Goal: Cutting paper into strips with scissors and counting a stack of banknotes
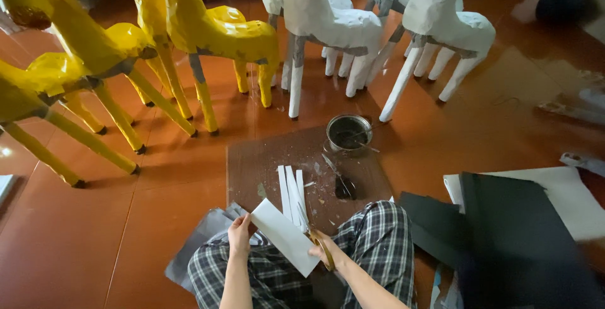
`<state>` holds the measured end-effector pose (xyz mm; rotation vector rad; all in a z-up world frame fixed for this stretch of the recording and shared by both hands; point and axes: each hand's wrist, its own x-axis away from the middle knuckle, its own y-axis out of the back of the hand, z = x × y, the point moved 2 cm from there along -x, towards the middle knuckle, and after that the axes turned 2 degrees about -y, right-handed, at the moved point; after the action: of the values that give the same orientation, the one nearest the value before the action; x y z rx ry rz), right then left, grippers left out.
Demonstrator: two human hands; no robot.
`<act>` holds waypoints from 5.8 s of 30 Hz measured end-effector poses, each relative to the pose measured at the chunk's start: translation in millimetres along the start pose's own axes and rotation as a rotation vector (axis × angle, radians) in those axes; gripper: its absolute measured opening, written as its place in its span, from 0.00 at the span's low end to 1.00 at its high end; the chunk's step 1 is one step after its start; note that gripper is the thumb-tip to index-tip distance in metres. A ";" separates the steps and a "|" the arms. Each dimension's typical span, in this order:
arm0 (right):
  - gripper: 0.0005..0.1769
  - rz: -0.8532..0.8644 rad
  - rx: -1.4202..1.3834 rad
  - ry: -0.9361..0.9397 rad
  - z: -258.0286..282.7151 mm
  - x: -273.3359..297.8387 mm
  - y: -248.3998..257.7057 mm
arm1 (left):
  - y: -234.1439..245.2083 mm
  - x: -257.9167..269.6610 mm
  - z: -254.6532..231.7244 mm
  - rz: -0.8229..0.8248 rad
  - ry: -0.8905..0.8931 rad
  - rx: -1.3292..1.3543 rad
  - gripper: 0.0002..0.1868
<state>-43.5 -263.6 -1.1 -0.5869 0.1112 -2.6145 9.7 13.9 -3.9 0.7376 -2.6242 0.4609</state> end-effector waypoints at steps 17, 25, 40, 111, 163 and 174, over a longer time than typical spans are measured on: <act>0.29 0.023 -0.018 0.099 12.0 7.2 -6.6 | 2.2 6.6 -1.7 -0.036 -0.016 0.062 0.09; 0.28 0.006 -0.022 0.015 59.8 39.3 -17.1 | -2.2 17.4 -17.4 -0.059 0.059 0.058 0.10; 0.29 -0.074 -0.287 -0.150 68.1 43.7 -29.3 | -40.0 76.3 -49.5 0.621 0.222 -0.042 0.25; 0.25 -0.182 0.265 0.212 66.5 19.9 -63.3 | -23.1 93.1 1.2 -0.031 -0.223 -0.100 0.40; 0.19 -0.073 0.461 0.273 45.8 13.6 -63.6 | 22.1 131.5 -83.1 -0.081 -0.107 -0.093 0.32; 0.20 -0.102 0.448 0.179 31.3 -1.5 -57.9 | 22.6 134.7 -86.5 -0.049 -0.120 -0.012 0.37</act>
<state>-53.1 -210.6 36.7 -0.2054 -0.4489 -2.6591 -86.7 9.6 125.8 0.8489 -2.7099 0.3979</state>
